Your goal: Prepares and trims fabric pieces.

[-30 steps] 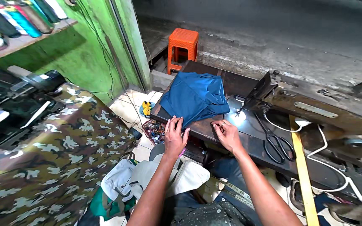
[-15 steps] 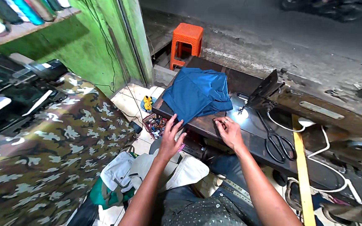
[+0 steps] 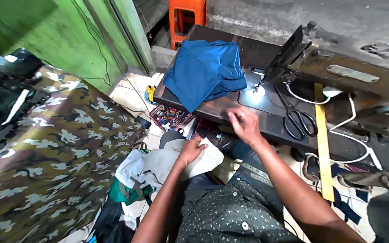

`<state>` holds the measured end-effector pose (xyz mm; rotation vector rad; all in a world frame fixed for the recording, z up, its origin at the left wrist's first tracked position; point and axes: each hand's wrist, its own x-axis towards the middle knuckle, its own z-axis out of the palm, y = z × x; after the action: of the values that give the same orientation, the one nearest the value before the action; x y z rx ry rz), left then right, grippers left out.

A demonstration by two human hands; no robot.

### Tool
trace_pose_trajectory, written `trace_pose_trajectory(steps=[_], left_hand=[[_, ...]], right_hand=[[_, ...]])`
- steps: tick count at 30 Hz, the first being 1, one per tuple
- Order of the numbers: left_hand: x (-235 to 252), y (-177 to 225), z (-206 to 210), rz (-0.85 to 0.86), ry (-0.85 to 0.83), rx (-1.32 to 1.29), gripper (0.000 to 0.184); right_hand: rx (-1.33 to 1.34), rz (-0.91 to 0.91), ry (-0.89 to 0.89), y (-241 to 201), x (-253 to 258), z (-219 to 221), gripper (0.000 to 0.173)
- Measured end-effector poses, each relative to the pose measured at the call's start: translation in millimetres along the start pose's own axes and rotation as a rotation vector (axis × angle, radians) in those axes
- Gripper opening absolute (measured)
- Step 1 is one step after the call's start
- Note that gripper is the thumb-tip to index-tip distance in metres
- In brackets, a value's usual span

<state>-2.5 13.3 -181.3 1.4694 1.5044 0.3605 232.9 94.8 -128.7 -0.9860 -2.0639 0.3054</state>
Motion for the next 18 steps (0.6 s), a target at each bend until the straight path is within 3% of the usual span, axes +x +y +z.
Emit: trace_pose_trajectory(steps=[2, 5, 11, 15, 18], left_hand=[[-20, 11, -12, 0.211, 0.023, -0.324, 0.026], [-57, 21, -30, 0.317, 0.052, -0.566, 0.021], [-88, 22, -47, 0.360, 0.251, -0.573, 0.026], [-96, 21, -49, 0.423, 0.405, -0.532, 0.018], [-99, 23, -43, 0.348, 0.634, -0.424, 0.011]], right_hand=[[0.164, 0.067, -0.197, -11, -29, -4, 0.030], [0.531, 0.229, -0.490, -18, -64, -2, 0.045], [1.054, 0.408, -0.586, -28, -54, 5, 0.034], [1.020, 0.453, -0.796, -32, -36, 10, 0.031], [0.865, 0.441, -0.657, -35, -31, 12, 0.026]])
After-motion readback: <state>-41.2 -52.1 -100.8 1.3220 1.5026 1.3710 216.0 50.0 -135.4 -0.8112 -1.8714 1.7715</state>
